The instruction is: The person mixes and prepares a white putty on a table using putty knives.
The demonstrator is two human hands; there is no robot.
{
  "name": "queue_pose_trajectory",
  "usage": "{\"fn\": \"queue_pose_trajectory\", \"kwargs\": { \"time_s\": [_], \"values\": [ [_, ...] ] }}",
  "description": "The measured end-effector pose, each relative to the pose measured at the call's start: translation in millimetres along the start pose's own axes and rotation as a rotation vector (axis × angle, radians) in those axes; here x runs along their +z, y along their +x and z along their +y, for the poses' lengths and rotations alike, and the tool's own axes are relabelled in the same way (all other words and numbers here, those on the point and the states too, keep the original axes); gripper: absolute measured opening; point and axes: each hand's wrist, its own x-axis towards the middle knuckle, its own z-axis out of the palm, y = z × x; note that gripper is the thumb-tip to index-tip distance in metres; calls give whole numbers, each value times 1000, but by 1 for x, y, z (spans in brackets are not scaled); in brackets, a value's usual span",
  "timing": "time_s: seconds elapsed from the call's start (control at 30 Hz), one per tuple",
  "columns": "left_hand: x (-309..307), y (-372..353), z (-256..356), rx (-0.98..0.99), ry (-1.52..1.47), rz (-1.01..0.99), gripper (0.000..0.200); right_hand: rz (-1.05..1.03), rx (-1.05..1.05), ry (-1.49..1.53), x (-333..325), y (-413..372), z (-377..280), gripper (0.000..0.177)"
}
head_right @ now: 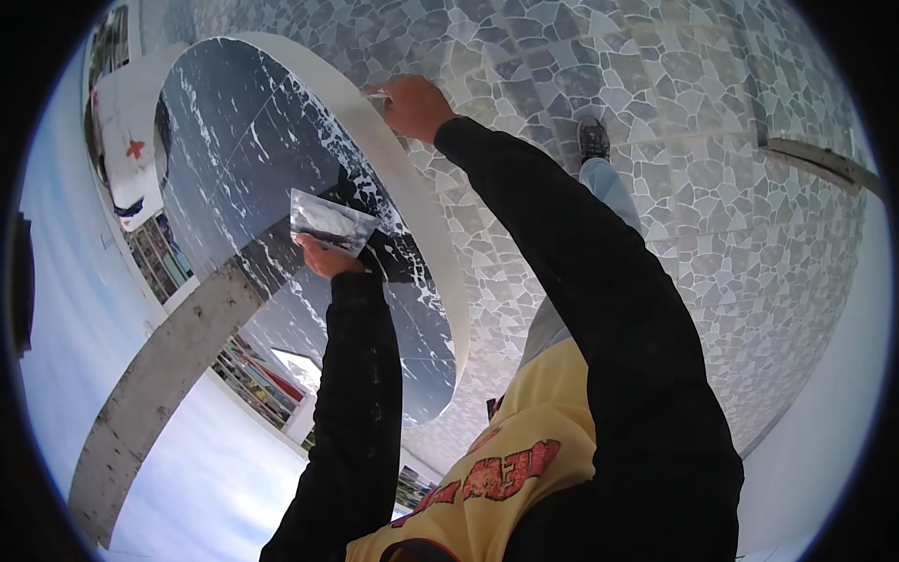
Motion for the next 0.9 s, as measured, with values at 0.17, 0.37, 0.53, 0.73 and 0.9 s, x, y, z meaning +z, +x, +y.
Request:
{"fn": "queue_pose_trajectory", "kwargs": {
  "time_s": [0.17,0.37,0.53,0.73,0.9],
  "values": [
    [1,-2,3,3,20,1,71,74,-57,11,13,38,-8,40],
    [-2,0,0,-28,13,-29,73,77,-111,-25,30,18,-4,44],
    [-5,3,-2,-2,56,-38,71,102,-132,69,25,-25,-9,48],
    [6,-7,9,-7,43,-48,66,34,-71,67,14,-77,-12,51],
    [7,-5,6,52,54,-23,68,70,-97,81,18,-124,-12,59]
  ]
}}
